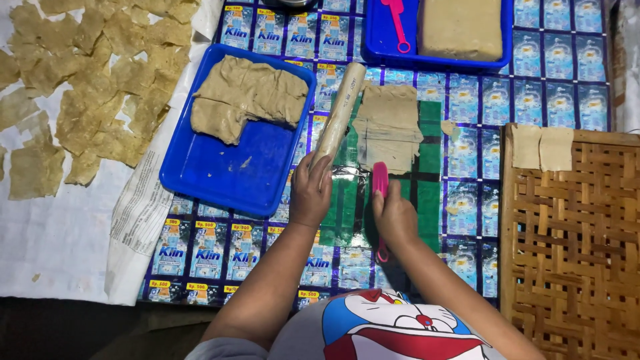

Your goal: Rolling and cutting dough into thin rectangular sheets for snack preparation.

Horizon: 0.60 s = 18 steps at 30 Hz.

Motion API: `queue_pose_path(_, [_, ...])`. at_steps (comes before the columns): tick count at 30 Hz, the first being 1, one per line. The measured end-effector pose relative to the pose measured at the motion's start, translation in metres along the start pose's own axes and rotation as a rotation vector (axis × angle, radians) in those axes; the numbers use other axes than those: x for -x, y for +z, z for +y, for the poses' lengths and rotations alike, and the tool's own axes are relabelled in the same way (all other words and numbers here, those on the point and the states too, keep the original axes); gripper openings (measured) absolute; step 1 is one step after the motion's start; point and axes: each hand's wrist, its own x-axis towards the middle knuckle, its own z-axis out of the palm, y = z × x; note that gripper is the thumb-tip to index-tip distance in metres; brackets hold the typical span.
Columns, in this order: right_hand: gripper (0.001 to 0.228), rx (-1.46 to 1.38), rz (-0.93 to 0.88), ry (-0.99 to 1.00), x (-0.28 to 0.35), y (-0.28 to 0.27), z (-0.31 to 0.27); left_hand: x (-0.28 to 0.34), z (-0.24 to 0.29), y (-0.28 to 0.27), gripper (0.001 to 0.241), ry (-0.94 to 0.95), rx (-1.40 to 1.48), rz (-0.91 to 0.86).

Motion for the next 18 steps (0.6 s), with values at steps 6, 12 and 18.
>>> queue_pose_path(6, [0.033,0.02,-0.031,-0.014,-0.013,0.021,-0.004,0.001,-0.001,0.0,0.033,-0.008,0.01,0.003])
queue_pose_path(12, [0.034,0.046,-0.061,0.018,-0.017,0.022,-0.01,0.0,-0.002,0.0,0.033,-0.01,0.017,0.001])
queue_pose_path(18, [0.03,0.058,-0.075,0.032,-0.024,0.028,-0.014,-0.003,0.0,-0.003,0.033,-0.011,0.028,-0.006])
